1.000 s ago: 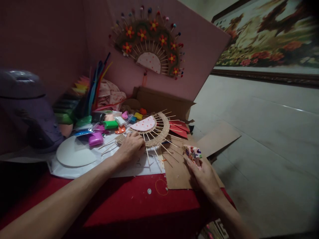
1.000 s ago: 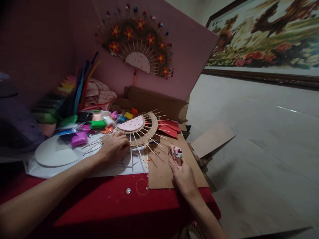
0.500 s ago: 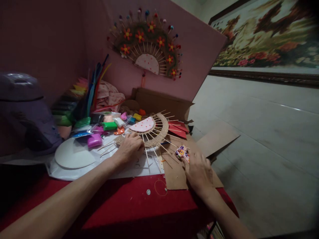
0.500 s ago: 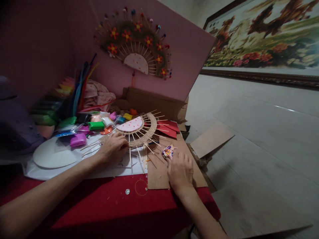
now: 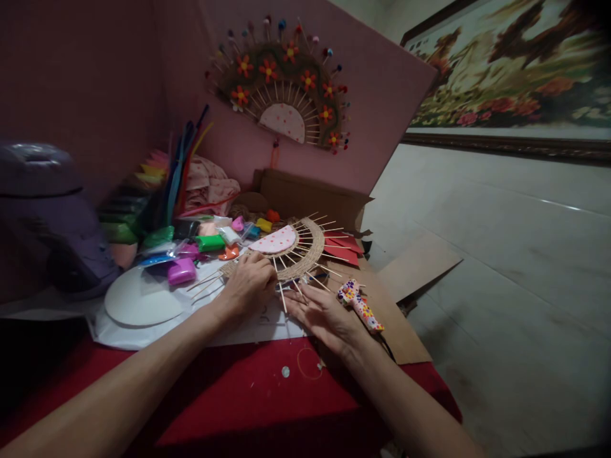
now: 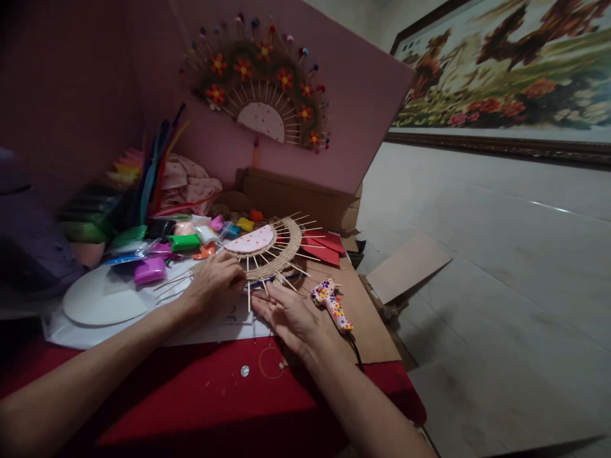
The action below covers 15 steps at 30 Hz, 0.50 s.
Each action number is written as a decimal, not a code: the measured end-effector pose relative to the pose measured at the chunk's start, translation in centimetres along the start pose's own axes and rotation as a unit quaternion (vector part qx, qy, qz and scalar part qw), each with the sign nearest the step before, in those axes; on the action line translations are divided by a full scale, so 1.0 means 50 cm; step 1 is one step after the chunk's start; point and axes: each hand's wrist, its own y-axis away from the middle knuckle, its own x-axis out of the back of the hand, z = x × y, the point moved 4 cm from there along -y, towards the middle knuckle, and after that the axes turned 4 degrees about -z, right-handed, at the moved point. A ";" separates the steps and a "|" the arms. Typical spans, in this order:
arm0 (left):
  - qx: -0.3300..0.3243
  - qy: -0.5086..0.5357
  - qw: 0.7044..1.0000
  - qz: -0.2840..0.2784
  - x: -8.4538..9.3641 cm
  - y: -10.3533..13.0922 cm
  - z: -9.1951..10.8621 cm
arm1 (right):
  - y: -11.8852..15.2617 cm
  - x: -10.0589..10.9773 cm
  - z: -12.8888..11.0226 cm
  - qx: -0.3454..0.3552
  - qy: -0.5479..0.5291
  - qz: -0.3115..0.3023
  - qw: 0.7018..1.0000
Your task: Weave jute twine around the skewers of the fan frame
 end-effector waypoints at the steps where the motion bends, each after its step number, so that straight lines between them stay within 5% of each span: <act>1: -0.002 -0.002 1.000 0.001 0.000 0.000 0.000 | -0.010 -0.005 0.003 -0.015 -0.013 0.000 1.000; 5: -0.015 -0.013 1.000 0.015 0.001 0.001 0.002 | -0.057 -0.008 0.016 -0.074 -0.064 0.003 0.995; 15: -0.099 -0.104 0.987 0.067 0.015 0.002 0.023 | -0.119 0.005 0.033 -0.059 -0.114 -0.025 0.991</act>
